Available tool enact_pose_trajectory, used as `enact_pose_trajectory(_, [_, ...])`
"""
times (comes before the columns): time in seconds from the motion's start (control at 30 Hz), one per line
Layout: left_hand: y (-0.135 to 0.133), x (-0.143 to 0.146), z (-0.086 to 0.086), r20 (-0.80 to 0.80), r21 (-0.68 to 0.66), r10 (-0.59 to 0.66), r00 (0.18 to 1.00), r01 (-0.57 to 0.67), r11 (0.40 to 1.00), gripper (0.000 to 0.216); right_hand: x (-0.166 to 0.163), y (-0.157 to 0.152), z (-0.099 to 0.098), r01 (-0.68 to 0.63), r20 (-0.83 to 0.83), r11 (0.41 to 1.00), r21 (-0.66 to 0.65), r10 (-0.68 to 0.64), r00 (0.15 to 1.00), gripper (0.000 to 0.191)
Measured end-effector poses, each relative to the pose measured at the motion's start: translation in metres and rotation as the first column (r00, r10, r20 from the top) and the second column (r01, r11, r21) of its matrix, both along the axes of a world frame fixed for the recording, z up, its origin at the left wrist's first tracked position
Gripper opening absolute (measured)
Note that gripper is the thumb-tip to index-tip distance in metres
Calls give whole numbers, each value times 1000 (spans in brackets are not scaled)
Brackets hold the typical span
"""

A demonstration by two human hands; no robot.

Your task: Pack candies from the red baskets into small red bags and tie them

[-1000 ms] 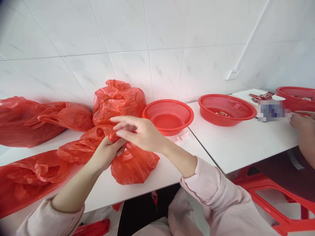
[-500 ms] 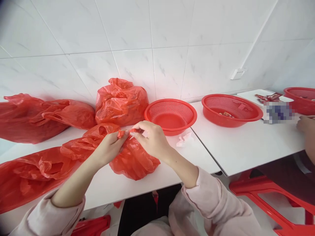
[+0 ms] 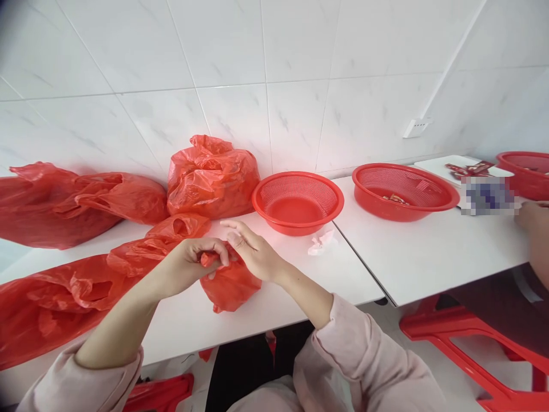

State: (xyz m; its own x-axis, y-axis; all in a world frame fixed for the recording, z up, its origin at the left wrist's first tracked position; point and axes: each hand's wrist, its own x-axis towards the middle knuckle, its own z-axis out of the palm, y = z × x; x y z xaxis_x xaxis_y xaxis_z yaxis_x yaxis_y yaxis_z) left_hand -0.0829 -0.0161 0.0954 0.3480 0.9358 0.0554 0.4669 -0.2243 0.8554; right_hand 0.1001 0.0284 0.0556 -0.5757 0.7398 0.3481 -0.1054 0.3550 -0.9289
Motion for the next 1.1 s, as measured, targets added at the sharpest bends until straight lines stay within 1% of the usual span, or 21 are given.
enact_pose_trajectory(0.03, [-1,2,-4,-75,92,78,994,-71,993,24,-4,3,-6,2,-3,998,-65,-2,1000,40])
enact_pose_trajectory(0.07, [-1,4,-9,-130,212,177,976,-147,966,27,-7,4,-12,2,-15,992,-129,-4,1000,40])
enact_pose_trajectory(0.1, [-1,6,-15,-155,341,267,951,-202,918,28,-9,5,-16,-11,-40,981,-191,4,999,40])
enact_pose_trajectory(0.13, [-1,8,-21,-152,460,324,934,-223,859,30,-10,4,-19,-43,-66,969,-244,27,997,40])
enact_pose_trajectory(0.2, [0,9,-31,-122,629,338,933,-191,753,34,-8,3,-21,-142,-83,949,-281,124,989,40])
enact_pose_trajectory(0.23, [1,9,-34,-115,676,318,941,-160,719,35,-5,2,-21,-192,-73,945,-264,179,981,38])
enact_pose_trajectory(0.3, [1,6,-39,-145,705,279,949,-99,702,34,2,0,-17,-215,-10,961,-173,217,976,30])
enact_pose_trajectory(0.37, [0,0,-43,-196,677,254,947,-57,734,32,11,-1,-13,-119,98,992,-30,121,988,27])
enact_pose_trajectory(0.43, [-7,-9,-48,-235,624,251,939,-53,780,33,21,2,-14,12,189,996,91,-29,981,29])
enact_pose_trajectory(0.47, [-13,-13,-52,-243,600,272,931,-76,796,33,26,6,-18,61,215,992,113,-85,973,29])
enact_pose_trajectory(0.53, [-31,-22,-61,-253,556,336,907,-148,818,31,35,18,-30,143,226,987,73,-156,962,29])
enact_pose_trajectory(0.63, [-67,-26,-76,-280,515,404,871,-219,829,29,46,43,-59,284,251,957,-51,-263,932,31])
enact_pose_trajectory(0.7, [-88,-22,-83,-299,505,361,884,-174,845,29,46,58,-78,335,299,938,-90,-295,907,31])
enact_pose_trajectory(0.77, [-98,-14,-90,-286,486,270,919,-104,868,28,40,65,-90,355,338,931,-82,-309,889,31])
enact_pose_trajectory(0.8, [-98,-10,-94,-252,465,251,935,-111,878,27,34,64,-93,374,352,925,-61,-331,876,31])
enact_pose_trajectory(0.83, [-94,-5,-99,-190,442,273,943,-166,881,27,28,61,-95,404,362,914,-32,-366,857,31])
enact_pose_trajectory(0.87, [-88,0,-105,-105,413,336,936,-266,871,28,21,56,-95,441,370,898,4,-411,833,31])
enact_pose_trajectory(0.93, [-69,9,-119,65,312,505,861,-498,809,35,6,41,-93,508,381,857,86,-499,778,32])
enact_pose_trajectory(0.97, [-60,14,-126,120,260,570,813,-579,773,40,0,33,-93,527,388,841,126,-530,754,33])
enact_pose_trajectory(1.03, [-44,23,-140,134,184,617,775,-632,753,46,-9,20,-95,531,417,826,191,-558,717,34])
enact_pose_trajectory(1.1, [-35,29,-149,107,139,619,778,-628,766,47,-10,15,-102,517,459,823,235,-563,687,35])
